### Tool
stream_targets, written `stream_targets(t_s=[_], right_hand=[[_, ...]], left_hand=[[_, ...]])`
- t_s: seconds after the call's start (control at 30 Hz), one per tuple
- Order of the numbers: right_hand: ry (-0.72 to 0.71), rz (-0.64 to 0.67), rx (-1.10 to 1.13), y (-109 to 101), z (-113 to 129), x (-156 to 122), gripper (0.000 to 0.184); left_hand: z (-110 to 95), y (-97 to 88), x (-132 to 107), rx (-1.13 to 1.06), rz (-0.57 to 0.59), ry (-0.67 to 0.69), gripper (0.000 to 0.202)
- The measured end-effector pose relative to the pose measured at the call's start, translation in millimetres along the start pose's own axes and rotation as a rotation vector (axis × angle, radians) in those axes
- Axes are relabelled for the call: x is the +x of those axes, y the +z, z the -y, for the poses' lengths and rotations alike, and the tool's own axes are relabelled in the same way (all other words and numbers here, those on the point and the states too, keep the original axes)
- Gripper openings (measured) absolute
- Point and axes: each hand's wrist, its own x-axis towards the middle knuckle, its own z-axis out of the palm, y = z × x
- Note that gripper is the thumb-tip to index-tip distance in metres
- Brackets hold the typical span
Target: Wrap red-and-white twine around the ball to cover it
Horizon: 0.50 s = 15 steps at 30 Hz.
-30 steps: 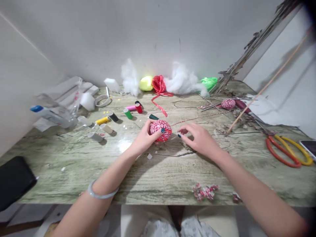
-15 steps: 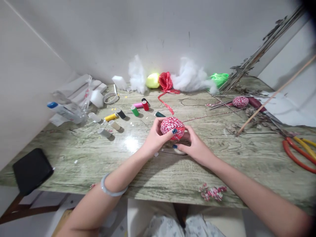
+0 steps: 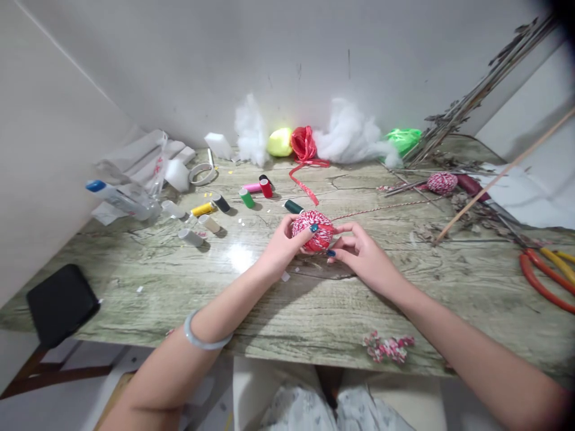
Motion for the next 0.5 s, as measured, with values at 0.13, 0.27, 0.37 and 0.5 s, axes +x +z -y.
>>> stream_targets(t_s=[0.13,0.27,0.37,0.5], right_hand=[[-0.021,0.020,-0.161,-3.7,4.7,-1.4,0.009],[-0.063,0.056,-0.303,-7.1,9.2,-1.8,0.015],[-0.047,0.078,-0.289,-8.5,10.1,-0.6,0.017],[0.009,0.148,-0.162,-9.7,8.1,1.2,0.013]], left_hand=[[-0.9,-1.3,1.0,0.013,-0.019,-0.034,0.041],[-0.6,-2.4,2.7,0.041,0.019,-0.060,0.040],[-1.0,-4.3,3.2,0.042,0.046,-0.044,0.039],[-4.0,-10.1,1.2,0.053,0.225,-0.028,0.037]])
